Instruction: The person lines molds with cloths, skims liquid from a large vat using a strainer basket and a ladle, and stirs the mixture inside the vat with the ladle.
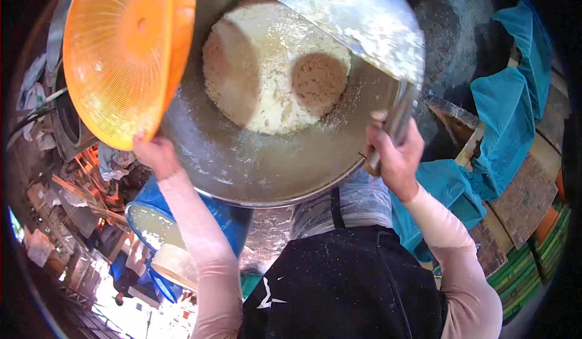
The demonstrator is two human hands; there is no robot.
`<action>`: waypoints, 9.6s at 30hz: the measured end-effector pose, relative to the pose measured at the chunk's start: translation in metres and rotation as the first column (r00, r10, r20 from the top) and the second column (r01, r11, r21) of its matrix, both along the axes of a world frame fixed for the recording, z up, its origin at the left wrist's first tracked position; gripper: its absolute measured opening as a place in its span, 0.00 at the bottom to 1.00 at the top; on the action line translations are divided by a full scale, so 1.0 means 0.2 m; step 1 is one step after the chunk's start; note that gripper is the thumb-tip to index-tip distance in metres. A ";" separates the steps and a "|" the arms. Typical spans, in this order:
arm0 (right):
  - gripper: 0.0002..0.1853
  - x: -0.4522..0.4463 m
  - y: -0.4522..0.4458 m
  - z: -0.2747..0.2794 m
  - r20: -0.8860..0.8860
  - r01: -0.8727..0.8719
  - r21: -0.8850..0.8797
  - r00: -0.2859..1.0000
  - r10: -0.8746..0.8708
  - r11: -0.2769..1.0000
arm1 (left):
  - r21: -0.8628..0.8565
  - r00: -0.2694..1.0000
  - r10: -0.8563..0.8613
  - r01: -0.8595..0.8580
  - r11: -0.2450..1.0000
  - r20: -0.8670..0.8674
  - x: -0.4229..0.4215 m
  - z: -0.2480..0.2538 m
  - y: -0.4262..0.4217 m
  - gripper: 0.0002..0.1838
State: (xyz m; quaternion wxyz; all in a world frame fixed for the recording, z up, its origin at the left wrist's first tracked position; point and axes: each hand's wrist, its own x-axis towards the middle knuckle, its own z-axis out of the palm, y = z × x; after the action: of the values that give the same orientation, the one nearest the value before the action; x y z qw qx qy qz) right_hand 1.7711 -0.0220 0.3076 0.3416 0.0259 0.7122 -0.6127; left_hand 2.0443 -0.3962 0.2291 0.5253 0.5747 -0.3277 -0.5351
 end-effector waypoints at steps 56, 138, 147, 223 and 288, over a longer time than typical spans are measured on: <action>0.23 0.58 -0.50 -1.51 0.162 -0.636 0.612 0.683 0.712 0.470 | 0.930 0.907 -0.382 0.280 0.236 -0.176 0.47 -0.82 1.06 0.19; 0.45 -0.98 -0.17 -0.92 -0.777 0.284 0.603 0.422 0.467 0.746 | 0.753 -0.417 -0.887 0.644 -0.135 0.197 -0.08 -1.06 1.67 0.25; 0.44 -0.86 -0.28 -0.67 -0.805 0.184 0.594 0.114 0.583 0.783 | 0.758 -0.492 -0.863 0.606 -0.242 0.118 -0.09 -1.10 1.64 0.32; 0.45 -0.87 -0.25 -0.64 -0.600 0.011 0.765 0.376 0.707 0.644 | 0.829 -0.593 -0.798 0.388 -0.403 -0.110 -0.13 -1.43 1.63 0.35; 0.41 -0.89 -0.32 -0.66 -0.573 -0.040 0.779 0.362 0.736 0.626 | 0.896 -0.560 -0.815 0.270 -0.353 -0.152 -0.16 -1.58 1.69 0.34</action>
State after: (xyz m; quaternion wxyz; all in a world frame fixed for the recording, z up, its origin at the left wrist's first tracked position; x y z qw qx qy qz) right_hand 1.5925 -0.0867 0.1756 0.0480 -0.3544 0.9237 -0.1370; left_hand 2.0117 -0.0586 -0.0863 -0.5435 0.3527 -0.6244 -0.4363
